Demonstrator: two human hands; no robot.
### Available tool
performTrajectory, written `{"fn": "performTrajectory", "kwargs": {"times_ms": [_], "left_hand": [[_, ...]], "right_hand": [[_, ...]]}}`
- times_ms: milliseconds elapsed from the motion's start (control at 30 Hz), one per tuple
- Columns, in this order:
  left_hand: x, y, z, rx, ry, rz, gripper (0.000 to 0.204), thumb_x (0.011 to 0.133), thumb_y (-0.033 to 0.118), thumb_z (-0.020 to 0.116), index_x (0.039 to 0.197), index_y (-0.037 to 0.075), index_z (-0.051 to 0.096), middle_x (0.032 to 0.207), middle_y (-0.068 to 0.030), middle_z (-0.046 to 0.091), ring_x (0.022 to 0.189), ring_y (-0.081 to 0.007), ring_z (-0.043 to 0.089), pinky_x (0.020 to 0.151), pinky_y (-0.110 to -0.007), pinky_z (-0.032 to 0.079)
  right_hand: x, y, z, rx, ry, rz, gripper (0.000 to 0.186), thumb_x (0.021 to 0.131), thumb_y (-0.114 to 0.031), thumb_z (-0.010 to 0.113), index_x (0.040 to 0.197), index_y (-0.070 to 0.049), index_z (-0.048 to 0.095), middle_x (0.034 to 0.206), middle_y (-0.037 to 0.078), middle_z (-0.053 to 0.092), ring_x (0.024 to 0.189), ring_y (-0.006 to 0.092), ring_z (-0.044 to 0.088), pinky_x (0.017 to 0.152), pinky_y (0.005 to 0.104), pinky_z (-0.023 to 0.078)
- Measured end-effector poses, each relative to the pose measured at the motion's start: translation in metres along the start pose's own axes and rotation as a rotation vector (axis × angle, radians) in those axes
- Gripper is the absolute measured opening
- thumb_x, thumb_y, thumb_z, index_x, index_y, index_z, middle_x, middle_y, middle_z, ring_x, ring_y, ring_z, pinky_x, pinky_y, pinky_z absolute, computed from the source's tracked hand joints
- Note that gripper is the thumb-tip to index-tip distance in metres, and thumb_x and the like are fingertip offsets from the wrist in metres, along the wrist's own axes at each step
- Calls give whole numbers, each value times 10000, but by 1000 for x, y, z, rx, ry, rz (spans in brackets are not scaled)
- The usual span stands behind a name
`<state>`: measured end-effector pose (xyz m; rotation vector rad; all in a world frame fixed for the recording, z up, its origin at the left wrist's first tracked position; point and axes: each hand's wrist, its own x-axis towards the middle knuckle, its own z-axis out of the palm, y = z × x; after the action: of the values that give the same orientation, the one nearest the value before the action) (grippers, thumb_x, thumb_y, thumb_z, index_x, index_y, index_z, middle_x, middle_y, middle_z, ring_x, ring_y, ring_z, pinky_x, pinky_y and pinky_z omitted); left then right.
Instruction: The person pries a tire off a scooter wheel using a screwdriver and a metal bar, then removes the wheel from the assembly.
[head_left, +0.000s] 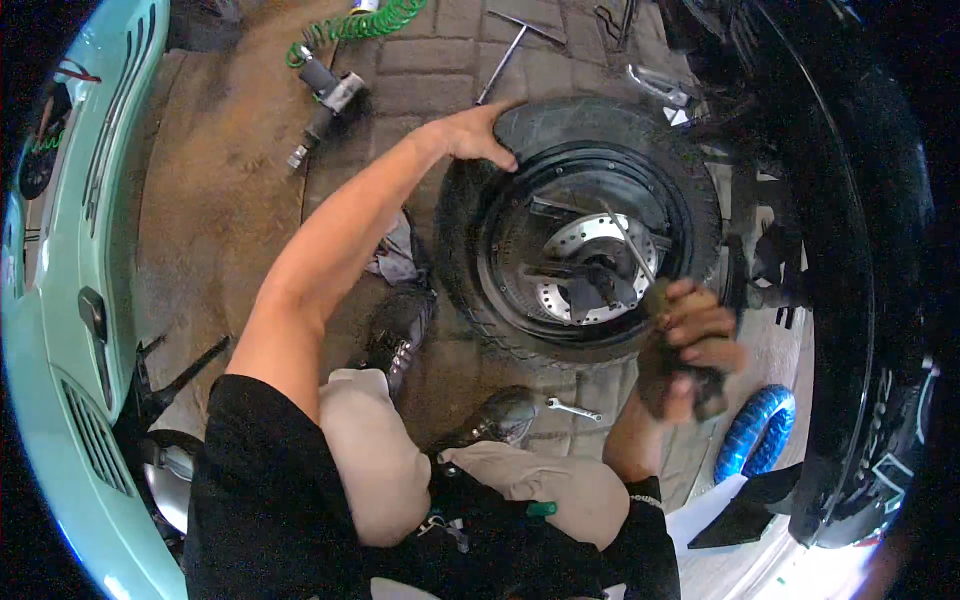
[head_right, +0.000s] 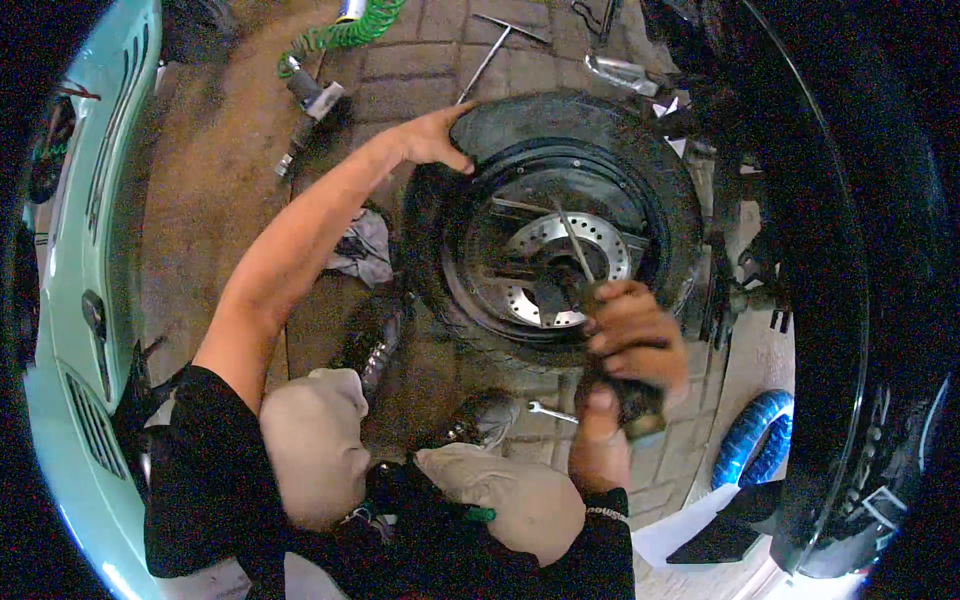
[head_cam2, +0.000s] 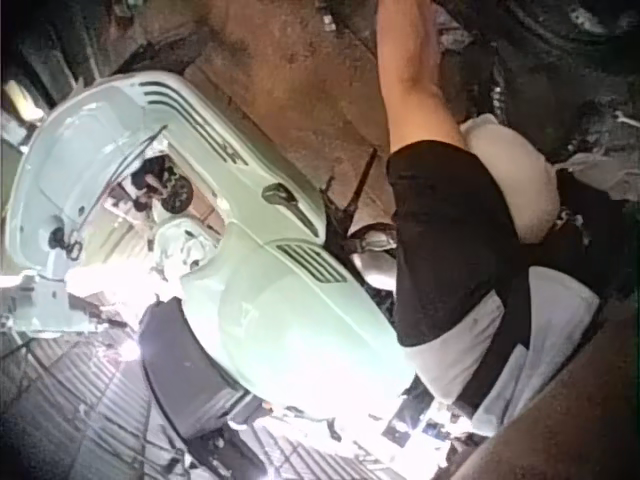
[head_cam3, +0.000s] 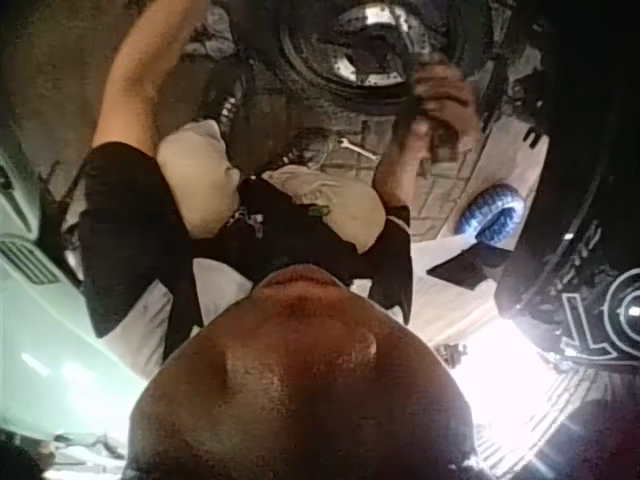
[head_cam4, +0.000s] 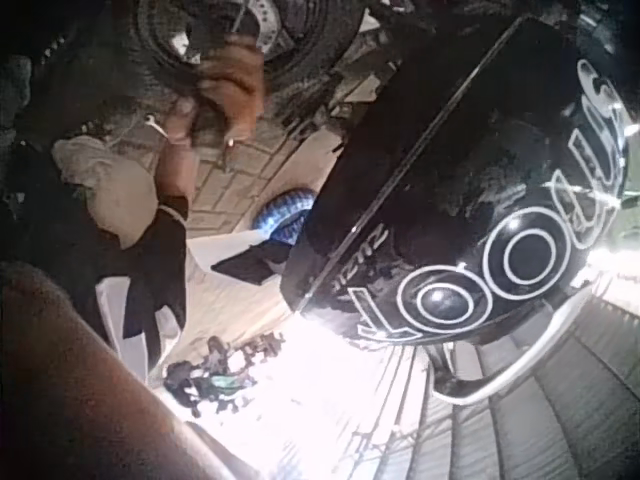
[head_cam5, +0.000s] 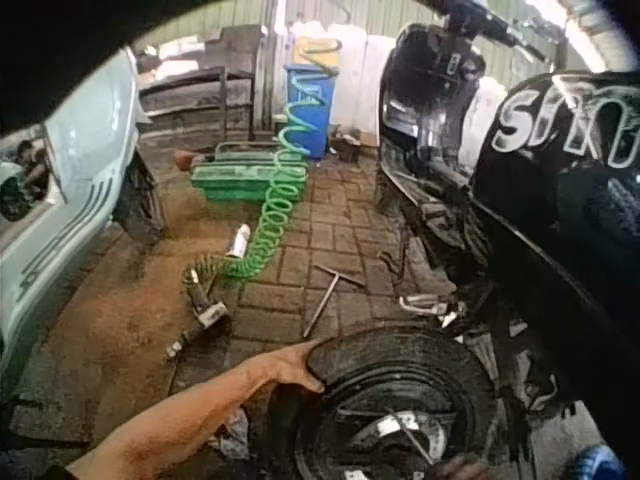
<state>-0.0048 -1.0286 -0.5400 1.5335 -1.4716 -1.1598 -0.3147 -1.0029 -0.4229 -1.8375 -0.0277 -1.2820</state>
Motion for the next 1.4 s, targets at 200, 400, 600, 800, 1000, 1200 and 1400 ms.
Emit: {"fn": "performTrajectory", "kwargs": {"times_ms": [200,400,600,800,1000,1200,1400], "left_hand": [[-31,-28,17,36,159,109,1054,480,285,814,1317,20,231,1242,-178,422,1171,-256,384,990,-327,292],[-44,-30,22,27,221,73,1097,465,240,821,1337,43,186,1238,-196,428,1153,-271,412,977,-336,313],[-37,-34,22,72,202,68,1067,465,227,802,1331,46,206,1195,-196,470,1112,-299,449,946,-350,352],[-36,-53,16,147,121,-64,1001,473,242,792,1308,49,274,1177,-197,487,1096,-299,466,932,-352,363],[-34,-27,11,-32,127,141,1027,482,167,790,1338,81,229,1224,-140,455,1128,-228,425,967,-324,319],[-46,-19,10,-18,55,90,1072,481,111,788,1359,83,174,1281,-124,402,1162,-205,382,1000,-312,274],[-46,-15,12,41,69,100,1078,477,132,792,1358,75,173,1299,-144,377,1208,-231,340,1017,-321,247]], "right_hand": [[82,56,51,-3,71,201,261,682,-66,637,877,-36,466,753,40,529,694,123,523,648,247,449],[142,106,101,-263,-183,330,251,662,-118,677,838,-1,541,667,38,554,617,102,475,599,250,430],[171,171,142,-323,-520,933,476,822,-129,547,1258,-64,369,743,141,594,629,203,559,538,266,494],[134,126,158,-423,-274,409,227,651,-127,666,803,0,555,654,124,586,601,152,563,586,278,450],[33,66,49,-61,-128,37,189,578,-86,631,711,-34,507,689,93,586,663,288,566,701,405,462],[-30,25,21,-405,-256,178,214,609,-165,681,690,-95,496,927,144,612,923,318,494,822,436,379],[-84,14,17,-625,-319,248,283,524,-124,706,789,-133,606,1017,97,600,907,277,523,766,377,401]]}}
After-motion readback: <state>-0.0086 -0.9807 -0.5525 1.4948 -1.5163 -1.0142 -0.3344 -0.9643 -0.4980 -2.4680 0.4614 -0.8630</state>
